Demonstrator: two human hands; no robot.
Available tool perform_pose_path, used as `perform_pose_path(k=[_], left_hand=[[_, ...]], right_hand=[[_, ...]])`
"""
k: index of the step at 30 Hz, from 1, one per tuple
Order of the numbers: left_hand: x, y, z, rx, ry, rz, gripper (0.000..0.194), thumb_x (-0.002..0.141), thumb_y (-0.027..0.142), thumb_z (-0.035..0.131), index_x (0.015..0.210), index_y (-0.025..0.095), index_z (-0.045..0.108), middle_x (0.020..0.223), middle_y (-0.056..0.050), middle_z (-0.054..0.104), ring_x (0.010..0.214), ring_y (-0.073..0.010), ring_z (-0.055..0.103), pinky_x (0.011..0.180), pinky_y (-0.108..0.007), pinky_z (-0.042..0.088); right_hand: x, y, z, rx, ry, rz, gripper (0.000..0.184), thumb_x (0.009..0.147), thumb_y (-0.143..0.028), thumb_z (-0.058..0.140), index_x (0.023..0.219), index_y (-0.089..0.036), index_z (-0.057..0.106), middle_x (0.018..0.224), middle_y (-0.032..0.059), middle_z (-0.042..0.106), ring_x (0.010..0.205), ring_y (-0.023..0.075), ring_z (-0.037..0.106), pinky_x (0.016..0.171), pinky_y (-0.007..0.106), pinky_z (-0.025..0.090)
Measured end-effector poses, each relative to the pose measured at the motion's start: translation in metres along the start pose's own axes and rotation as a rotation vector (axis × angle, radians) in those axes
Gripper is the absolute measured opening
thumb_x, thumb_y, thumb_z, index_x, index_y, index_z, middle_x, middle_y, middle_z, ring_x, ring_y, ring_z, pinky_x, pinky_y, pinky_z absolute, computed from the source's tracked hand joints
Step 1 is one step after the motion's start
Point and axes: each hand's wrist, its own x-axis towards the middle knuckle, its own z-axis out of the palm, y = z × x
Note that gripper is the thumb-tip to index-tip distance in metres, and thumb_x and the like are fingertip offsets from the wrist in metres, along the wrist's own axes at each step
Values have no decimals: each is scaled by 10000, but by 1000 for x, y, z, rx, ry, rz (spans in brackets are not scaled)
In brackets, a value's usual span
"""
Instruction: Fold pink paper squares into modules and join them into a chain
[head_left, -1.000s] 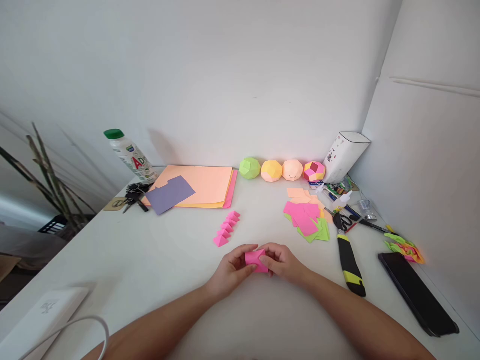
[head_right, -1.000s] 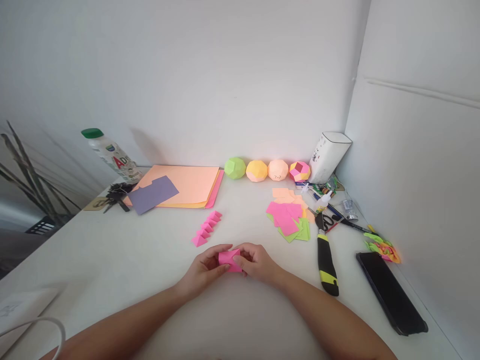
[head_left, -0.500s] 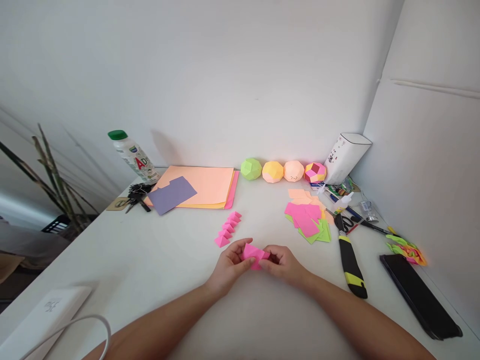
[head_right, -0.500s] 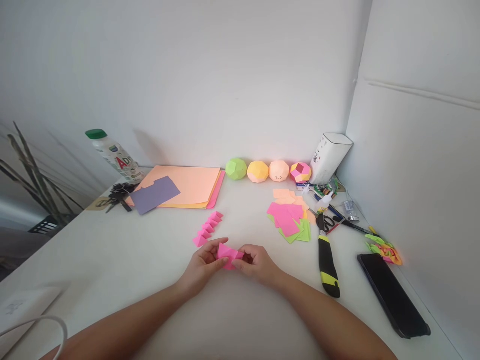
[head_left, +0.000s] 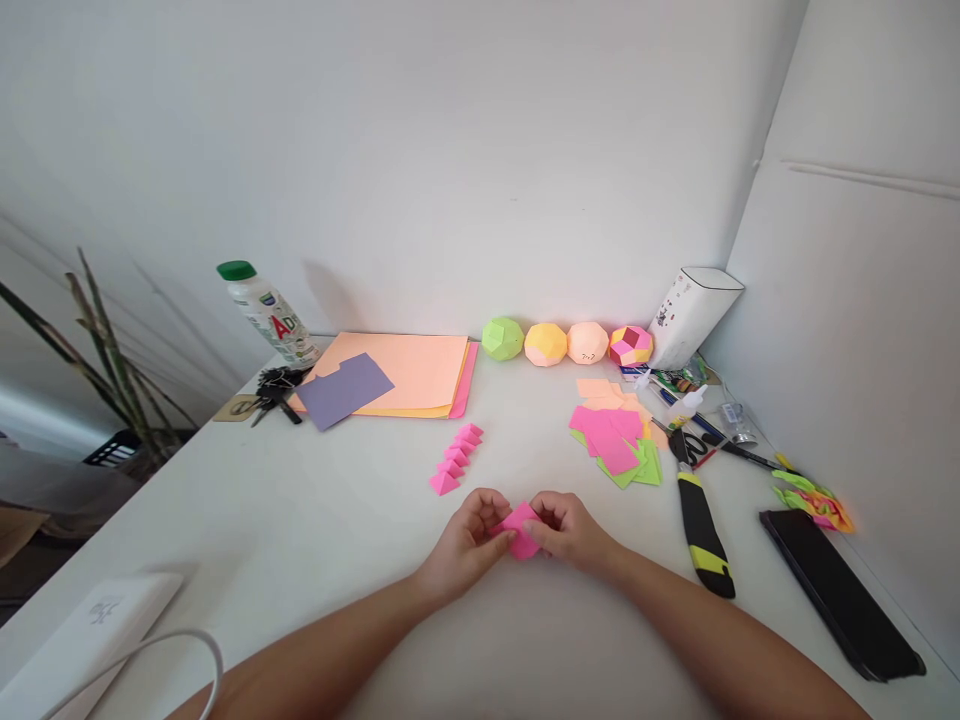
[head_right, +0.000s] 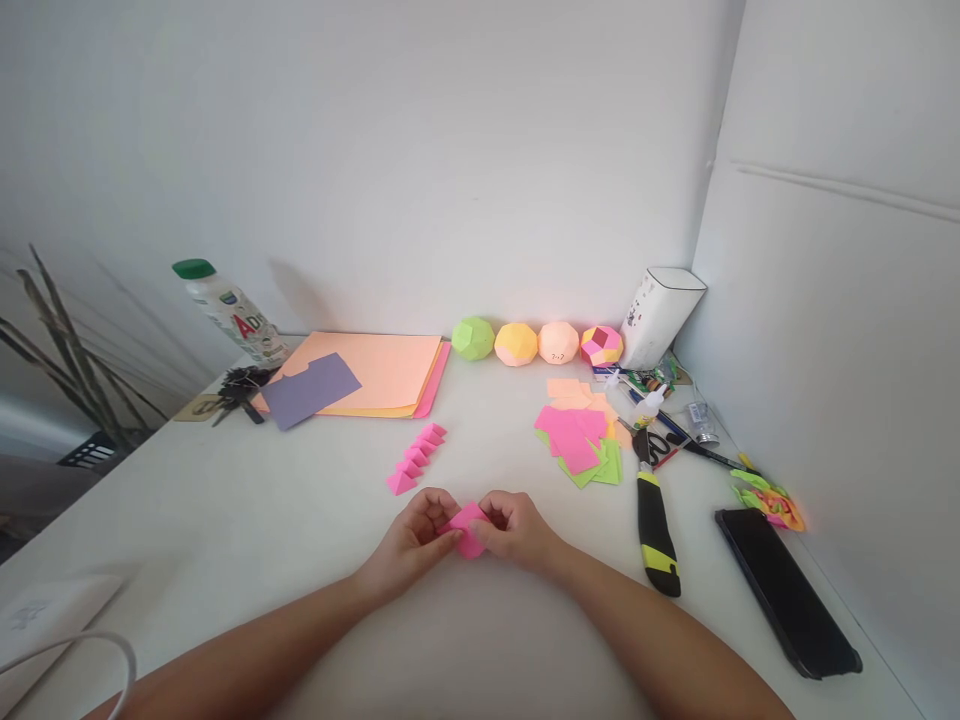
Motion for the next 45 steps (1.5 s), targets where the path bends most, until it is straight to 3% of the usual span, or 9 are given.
perform_pose_path(k=[5,12,20,30,39,45], left_hand=[[0,2,1,24,61,65,238,804,354,624,833,195,450,752,8,547,683,-130,568,644,-280,473],[-1,0,-3,242,44,149,253,811,349,596,1026,215,587,835,-22,516,786,-166,522,708,-308,470],[3,-1,-7,221,38,62,370,800,381,604,1136,228,597,863,-24,510,805,-173,526,749,-335,473],[1,-5,-6,420,29,131,312,850,377,532,1116,244,627,780,-11,462,717,-159,480,655,-289,449],[2,-2,-6,469,8,141,319,868,411,491,1090,244,649,755,-12,467,704,-159,483,656,-285,438],[1,3,-4,567,-34,132,314,895,372,452,1117,264,648,754,-20,493,701,-161,492,659,-277,438]], right_hand=[[0,-3,1,-57,11,-15,178,768,-301,615,696,-157,540,554,-49,425,493,74,343,444,196,268],[0,2,1,-28,45,-1,229,773,-369,629,729,-152,571,558,-38,474,497,82,389,458,203,297],[1,6,0,51,81,-26,283,747,-426,662,712,-152,596,546,-33,517,469,89,449,454,218,358],[2,5,0,111,109,-65,270,733,-421,681,706,-158,629,582,-13,578,471,96,497,463,230,405],[2,2,0,176,115,-92,239,722,-402,698,749,-164,690,663,17,646,468,98,511,452,240,424],[3,3,1,214,124,-83,244,713,-381,714,739,-155,626,611,-21,579,471,85,498,454,225,415]])
